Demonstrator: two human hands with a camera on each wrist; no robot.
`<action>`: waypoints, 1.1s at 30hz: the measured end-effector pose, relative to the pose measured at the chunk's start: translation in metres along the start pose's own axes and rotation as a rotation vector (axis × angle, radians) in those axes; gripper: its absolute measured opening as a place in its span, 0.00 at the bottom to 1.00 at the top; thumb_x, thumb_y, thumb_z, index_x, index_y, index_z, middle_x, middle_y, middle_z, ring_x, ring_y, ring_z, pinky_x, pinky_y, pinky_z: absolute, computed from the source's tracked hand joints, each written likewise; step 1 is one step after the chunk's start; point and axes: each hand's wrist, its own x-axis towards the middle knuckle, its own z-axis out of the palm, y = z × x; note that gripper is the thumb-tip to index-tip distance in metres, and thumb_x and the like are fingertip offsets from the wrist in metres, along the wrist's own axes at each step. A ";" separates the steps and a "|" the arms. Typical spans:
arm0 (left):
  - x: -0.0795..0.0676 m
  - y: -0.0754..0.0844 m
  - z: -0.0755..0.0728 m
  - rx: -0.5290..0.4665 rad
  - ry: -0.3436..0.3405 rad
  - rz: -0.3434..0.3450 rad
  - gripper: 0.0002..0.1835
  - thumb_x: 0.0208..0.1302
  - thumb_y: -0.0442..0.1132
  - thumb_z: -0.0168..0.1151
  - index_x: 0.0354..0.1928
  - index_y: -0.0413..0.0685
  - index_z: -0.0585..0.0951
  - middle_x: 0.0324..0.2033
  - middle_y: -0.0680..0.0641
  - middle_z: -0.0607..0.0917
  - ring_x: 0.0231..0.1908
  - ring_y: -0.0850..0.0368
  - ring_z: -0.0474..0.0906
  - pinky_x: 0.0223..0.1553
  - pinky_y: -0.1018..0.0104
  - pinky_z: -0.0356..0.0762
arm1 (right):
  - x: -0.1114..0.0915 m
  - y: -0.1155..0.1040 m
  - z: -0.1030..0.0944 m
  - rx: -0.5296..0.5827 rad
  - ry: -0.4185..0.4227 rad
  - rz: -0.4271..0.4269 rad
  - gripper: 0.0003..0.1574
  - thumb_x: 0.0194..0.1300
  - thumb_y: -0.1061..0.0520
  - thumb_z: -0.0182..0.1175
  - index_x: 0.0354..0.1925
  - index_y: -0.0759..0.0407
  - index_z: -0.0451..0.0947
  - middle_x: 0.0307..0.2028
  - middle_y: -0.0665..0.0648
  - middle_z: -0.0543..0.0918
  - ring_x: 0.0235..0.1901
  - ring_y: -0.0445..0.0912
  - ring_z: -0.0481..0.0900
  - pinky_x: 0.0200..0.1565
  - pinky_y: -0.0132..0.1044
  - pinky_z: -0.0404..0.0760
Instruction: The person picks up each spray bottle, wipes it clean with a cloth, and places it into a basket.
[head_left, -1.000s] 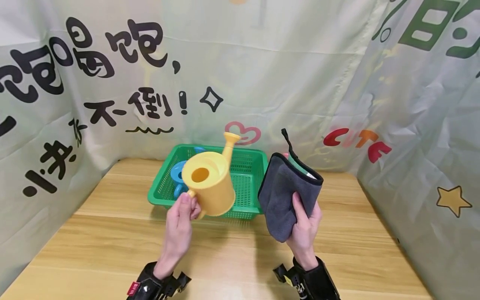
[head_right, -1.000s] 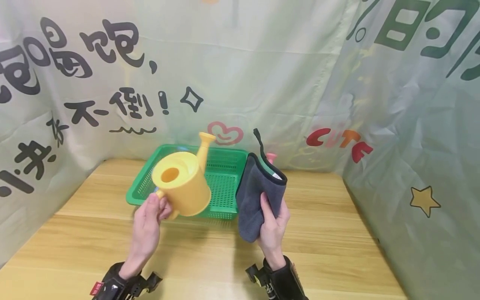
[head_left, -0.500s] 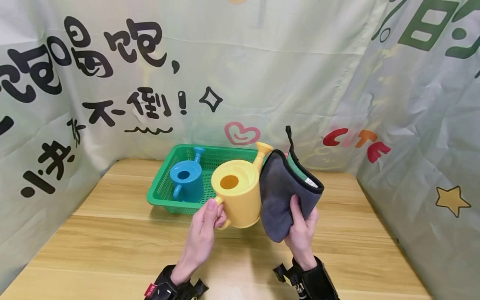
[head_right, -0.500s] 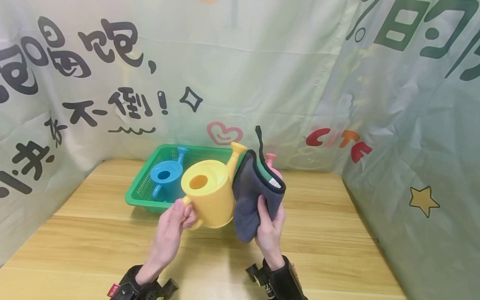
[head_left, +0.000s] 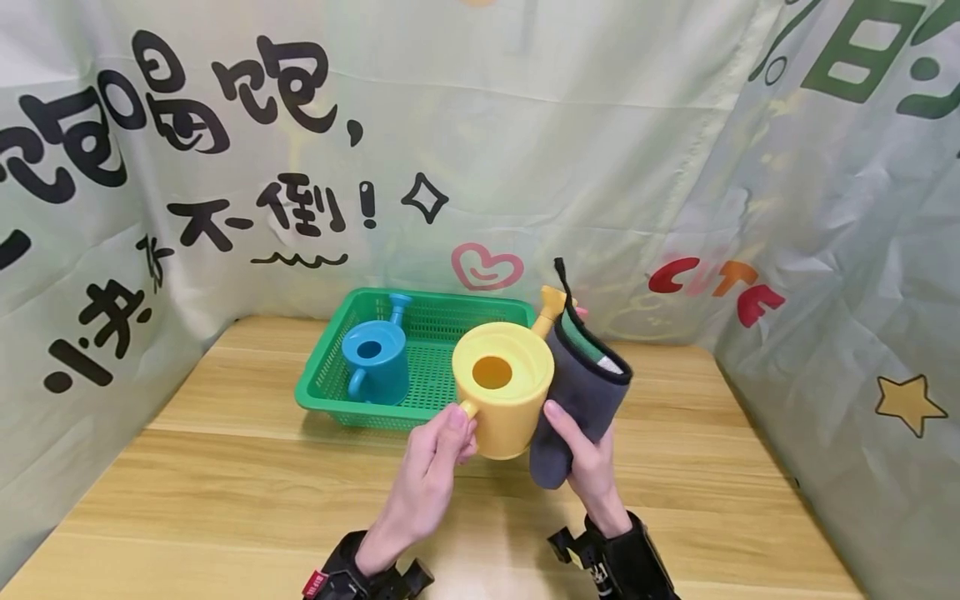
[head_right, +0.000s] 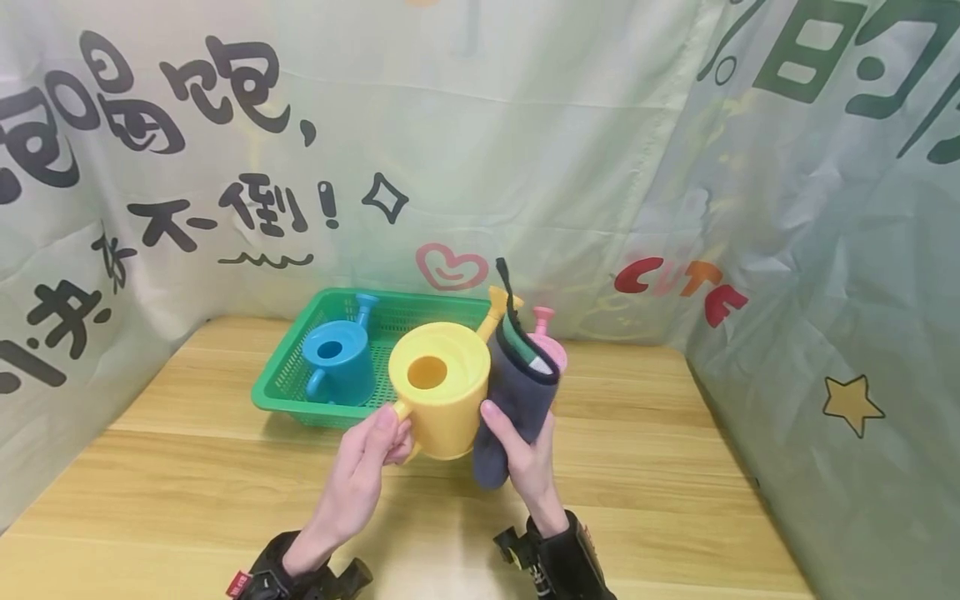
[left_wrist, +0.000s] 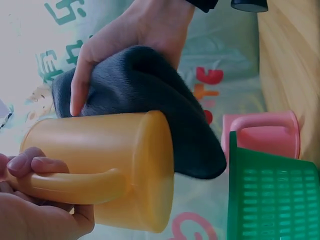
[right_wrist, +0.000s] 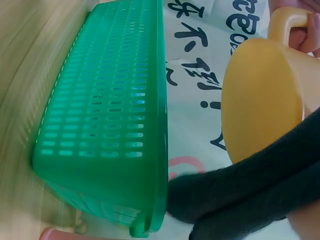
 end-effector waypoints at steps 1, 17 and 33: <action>0.000 0.000 0.000 0.001 -0.005 -0.003 0.18 0.80 0.29 0.34 0.27 0.41 0.66 0.18 0.44 0.64 0.21 0.63 0.60 0.24 0.66 0.64 | 0.000 0.000 0.000 -0.013 -0.004 -0.001 0.22 0.69 0.70 0.53 0.58 0.59 0.74 0.47 0.50 0.84 0.45 0.39 0.83 0.50 0.31 0.82; 0.007 0.006 0.002 0.011 -0.041 -0.102 0.20 0.82 0.35 0.35 0.27 0.42 0.66 0.19 0.49 0.64 0.22 0.63 0.62 0.26 0.69 0.67 | -0.004 0.008 0.000 -0.186 0.103 -0.071 0.17 0.78 0.59 0.49 0.60 0.51 0.74 0.51 0.42 0.82 0.50 0.33 0.79 0.56 0.24 0.76; 0.008 0.004 0.006 0.064 -0.020 -0.106 0.20 0.82 0.35 0.36 0.26 0.42 0.66 0.19 0.51 0.65 0.21 0.56 0.64 0.27 0.71 0.67 | -0.015 0.012 0.009 -0.356 0.023 -0.098 0.21 0.81 0.61 0.39 0.66 0.60 0.65 0.56 0.39 0.77 0.57 0.31 0.74 0.63 0.21 0.68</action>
